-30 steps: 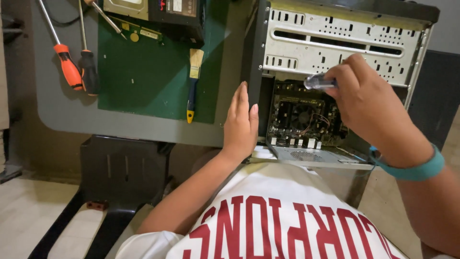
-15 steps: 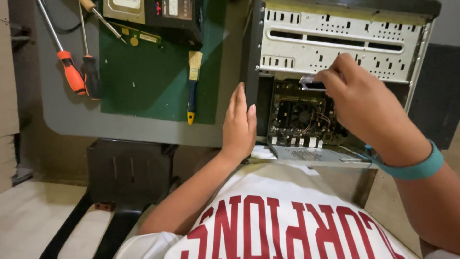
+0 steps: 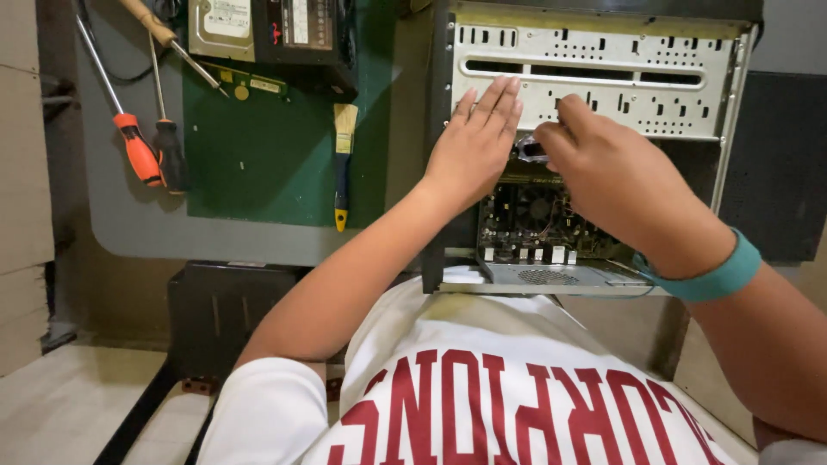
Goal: The person removes a motherboard from a computer case, places it on a table, and then reinserts it into the case. They use a screwdriver to secure the motherboard and other components inside the case.
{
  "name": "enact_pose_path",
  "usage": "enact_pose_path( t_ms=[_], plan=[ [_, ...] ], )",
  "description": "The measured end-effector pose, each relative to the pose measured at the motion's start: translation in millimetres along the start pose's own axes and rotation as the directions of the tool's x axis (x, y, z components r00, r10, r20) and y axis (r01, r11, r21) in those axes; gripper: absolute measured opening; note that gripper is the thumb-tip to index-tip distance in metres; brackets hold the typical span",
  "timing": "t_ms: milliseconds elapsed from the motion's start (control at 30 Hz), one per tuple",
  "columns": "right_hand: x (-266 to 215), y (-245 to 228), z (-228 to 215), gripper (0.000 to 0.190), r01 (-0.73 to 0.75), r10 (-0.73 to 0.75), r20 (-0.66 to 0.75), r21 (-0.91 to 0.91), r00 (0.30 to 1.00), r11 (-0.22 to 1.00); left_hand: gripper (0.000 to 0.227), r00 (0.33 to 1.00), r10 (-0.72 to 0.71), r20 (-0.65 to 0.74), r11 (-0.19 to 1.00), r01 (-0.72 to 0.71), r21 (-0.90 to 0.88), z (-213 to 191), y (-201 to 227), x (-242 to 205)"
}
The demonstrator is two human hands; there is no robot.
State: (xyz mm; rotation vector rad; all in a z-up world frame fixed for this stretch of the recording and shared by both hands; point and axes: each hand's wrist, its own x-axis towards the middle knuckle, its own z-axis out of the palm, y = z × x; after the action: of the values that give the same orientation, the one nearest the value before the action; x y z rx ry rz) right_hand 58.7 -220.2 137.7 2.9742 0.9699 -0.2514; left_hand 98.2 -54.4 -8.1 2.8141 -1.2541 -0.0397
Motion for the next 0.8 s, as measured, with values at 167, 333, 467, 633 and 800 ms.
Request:
enact_pose_path(
  t_ms=[167,333,467,633,800],
  plan=[
    [-5.8,0.9,14.0,0.042,-0.074,0.101,0.058,-0.355,0.993,0.932,0.057,0.999,0.007,-0.033,0.999,-0.009,-0.041,10.9,-0.7,-0.9],
    [3.5,-26.9,8.8,0.042,-0.189,0.228,0.012,-0.514,0.974,0.836,0.055,0.995,0.021,-0.101,0.999,-0.025,-0.038,13.1,-2.3,-2.9],
    [2.1,-33.9,-9.5,0.022,-0.040,0.012,-0.101,-0.275,0.995,0.961,0.039,0.936,-0.002,-0.352,0.983,-0.062,-0.170,11.1,-6.0,-14.5],
    [-4.1,-18.1,7.8,0.013,0.050,-0.052,0.006,-0.378,0.999,0.924,0.035,0.910,-0.065,-0.409,0.947,-0.072,-0.312,9.9,-6.8,-18.3],
    [-16.2,-5.2,19.8,0.032,-0.118,0.124,0.001,-0.300,0.992,0.947,0.033,0.904,-0.076,-0.422,0.921,-0.098,-0.376,5.3,-10.1,-16.2]
  ],
)
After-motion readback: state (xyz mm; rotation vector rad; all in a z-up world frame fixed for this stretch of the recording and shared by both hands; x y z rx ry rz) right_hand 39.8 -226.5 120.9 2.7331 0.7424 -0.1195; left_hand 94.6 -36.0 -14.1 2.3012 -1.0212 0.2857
